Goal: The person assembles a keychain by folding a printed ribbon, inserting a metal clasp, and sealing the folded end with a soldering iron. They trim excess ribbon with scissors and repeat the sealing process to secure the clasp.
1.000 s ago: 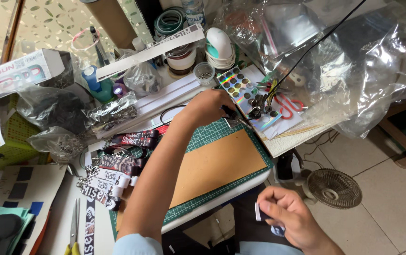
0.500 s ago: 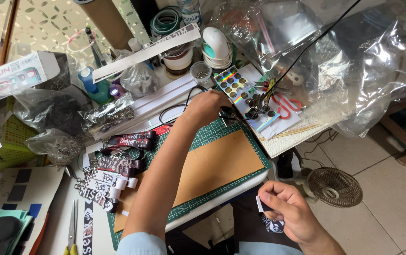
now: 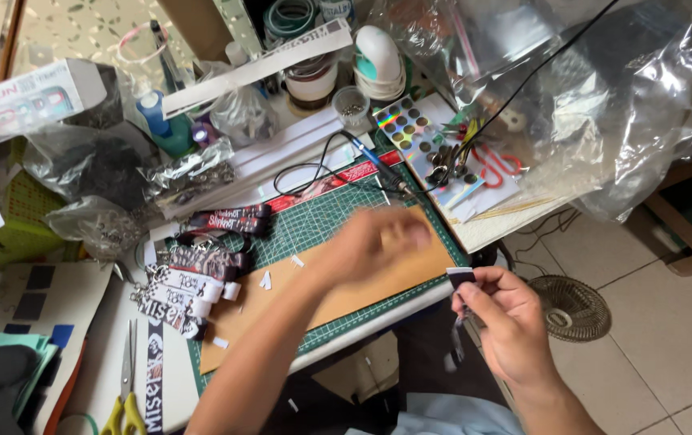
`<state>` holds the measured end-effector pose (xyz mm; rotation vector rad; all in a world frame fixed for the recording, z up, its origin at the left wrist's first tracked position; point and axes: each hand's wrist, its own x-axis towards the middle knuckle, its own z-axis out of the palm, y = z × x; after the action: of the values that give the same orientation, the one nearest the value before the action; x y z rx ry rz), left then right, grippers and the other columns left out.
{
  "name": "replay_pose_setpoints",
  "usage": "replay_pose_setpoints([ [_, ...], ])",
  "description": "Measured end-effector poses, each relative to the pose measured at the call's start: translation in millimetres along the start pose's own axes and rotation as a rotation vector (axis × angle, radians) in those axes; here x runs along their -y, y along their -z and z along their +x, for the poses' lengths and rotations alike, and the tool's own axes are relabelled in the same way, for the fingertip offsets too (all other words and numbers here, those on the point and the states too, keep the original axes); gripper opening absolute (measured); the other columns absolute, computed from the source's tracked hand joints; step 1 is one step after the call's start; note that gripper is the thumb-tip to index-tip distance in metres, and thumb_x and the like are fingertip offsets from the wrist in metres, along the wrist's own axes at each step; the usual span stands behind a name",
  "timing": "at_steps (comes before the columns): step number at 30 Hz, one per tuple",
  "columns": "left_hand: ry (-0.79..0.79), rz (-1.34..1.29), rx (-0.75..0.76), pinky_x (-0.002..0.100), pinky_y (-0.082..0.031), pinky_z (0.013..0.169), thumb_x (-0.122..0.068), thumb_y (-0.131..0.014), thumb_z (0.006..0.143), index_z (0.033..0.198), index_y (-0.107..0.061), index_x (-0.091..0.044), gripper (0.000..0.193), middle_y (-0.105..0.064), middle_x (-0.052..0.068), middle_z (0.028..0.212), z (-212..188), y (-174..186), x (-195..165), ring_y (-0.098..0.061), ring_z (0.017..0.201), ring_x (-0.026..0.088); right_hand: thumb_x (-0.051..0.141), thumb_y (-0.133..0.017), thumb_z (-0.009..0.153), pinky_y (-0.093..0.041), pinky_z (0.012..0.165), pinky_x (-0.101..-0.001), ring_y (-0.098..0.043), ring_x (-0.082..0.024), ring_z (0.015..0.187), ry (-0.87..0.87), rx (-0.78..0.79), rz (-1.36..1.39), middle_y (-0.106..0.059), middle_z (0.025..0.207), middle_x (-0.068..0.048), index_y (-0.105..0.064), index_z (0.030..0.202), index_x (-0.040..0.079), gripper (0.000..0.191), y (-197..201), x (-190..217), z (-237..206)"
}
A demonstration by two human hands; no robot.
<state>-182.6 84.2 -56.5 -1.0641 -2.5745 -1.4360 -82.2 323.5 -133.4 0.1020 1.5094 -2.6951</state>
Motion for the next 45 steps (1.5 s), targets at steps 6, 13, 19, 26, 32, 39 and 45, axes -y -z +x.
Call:
replay_pose_setpoints([
  [6, 0.19, -0.422, -0.311, 0.03, -0.058, 0.083, -0.027, -0.076, 0.1, 0.1, -0.078, -0.005, 0.022, -0.077, 0.004, 0.094, -79.8, -50.5, -42.9, -0.075, 0.09, 0.014, -0.004, -0.07, 0.095, -0.052, 0.069, -0.0244, -0.063, -0.011, 0.077, 0.021, 0.15, -0.284, -0.07, 0.091, -0.008, -0.068, 0.107, -0.006, 0.013, -27.1, -11.3, -13.7],
  [13, 0.337, -0.886, -0.621, 0.027, -0.046, 0.091, -0.04, -0.079, 0.087, 0.124, -0.064, -0.007, 0.052, -0.07, -0.001, 0.109, -156.5, -78.3, -44.6, -0.061, 0.107, 0.008, 0.0, -0.063, 0.093, -0.057, 0.069, -0.0312, -0.069, -0.019, 0.074, -0.166, 0.321, -0.111, -0.074, 0.087, -0.013, -0.063, 0.109, -0.003, 0.016, -55.1, -8.9, -19.3],
  [19, 0.148, -0.526, -0.087, 0.027, -0.051, 0.081, -0.028, -0.078, 0.094, 0.124, -0.07, -0.004, 0.039, -0.072, 0.004, 0.097, -181.9, -102.3, -29.7, -0.06, 0.089, 0.009, 0.015, -0.062, 0.107, -0.042, 0.065, -0.0322, -0.055, -0.017, 0.069, -0.285, 0.651, 0.356, -0.061, 0.079, -0.007, -0.065, 0.115, -0.002, 0.019, -50.6, 23.9, -12.6],
  [26, 0.334, -0.83, -0.112, 0.022, -0.047, 0.063, -0.009, -0.077, 0.092, 0.131, -0.069, -0.001, 0.04, -0.065, 0.003, 0.096, -237.4, -77.9, -3.0, -0.056, 0.073, 0.007, 0.016, -0.061, 0.11, -0.031, 0.066, -0.0288, -0.042, -0.011, 0.066, -0.107, 0.538, 0.319, -0.048, 0.067, 0.0, -0.069, 0.108, -0.001, 0.019, -5.0, 46.5, 2.3],
  [32, 0.239, -0.712, -0.344, 0.026, -0.052, 0.084, 0.003, -0.068, 0.1, 0.131, -0.07, 0.0, 0.032, -0.069, 0.006, 0.112, -228.9, -43.8, -10.2, -0.063, 0.095, 0.012, 0.012, -0.066, 0.109, -0.039, 0.071, -0.0312, -0.051, -0.012, 0.066, 0.047, 0.627, 0.13, -0.061, 0.069, -0.006, -0.073, 0.103, -0.003, 0.018, 9.4, 52.2, 3.9],
  [39, 0.415, -0.284, -0.306, 0.029, -0.059, 0.072, -0.001, -0.084, 0.077, 0.127, -0.057, -0.005, 0.057, -0.075, 0.008, 0.088, -174.5, -8.0, -52.7, -0.075, 0.083, 0.014, 0.001, -0.071, 0.086, -0.047, 0.095, -0.034, -0.062, -0.026, 0.11, 0.398, 0.907, -0.75, -0.065, 0.123, -0.013, -0.07, 0.096, 0.001, 0.01, -57.7, 30.4, -9.5],
  [45, 0.302, -0.323, -0.296, 0.03, -0.062, 0.081, 0.002, -0.081, 0.078, 0.132, -0.053, -0.005, 0.061, -0.077, 0.011, 0.096, -166.1, -7.1, -65.0, -0.077, 0.088, 0.017, 0.0, -0.073, 0.089, -0.055, 0.077, -0.0288, -0.07, -0.017, 0.083, 0.267, 0.803, -0.732, -0.074, 0.094, -0.008, -0.073, 0.098, 0.002, 0.009, -104.2, 5.3, -10.8],
])
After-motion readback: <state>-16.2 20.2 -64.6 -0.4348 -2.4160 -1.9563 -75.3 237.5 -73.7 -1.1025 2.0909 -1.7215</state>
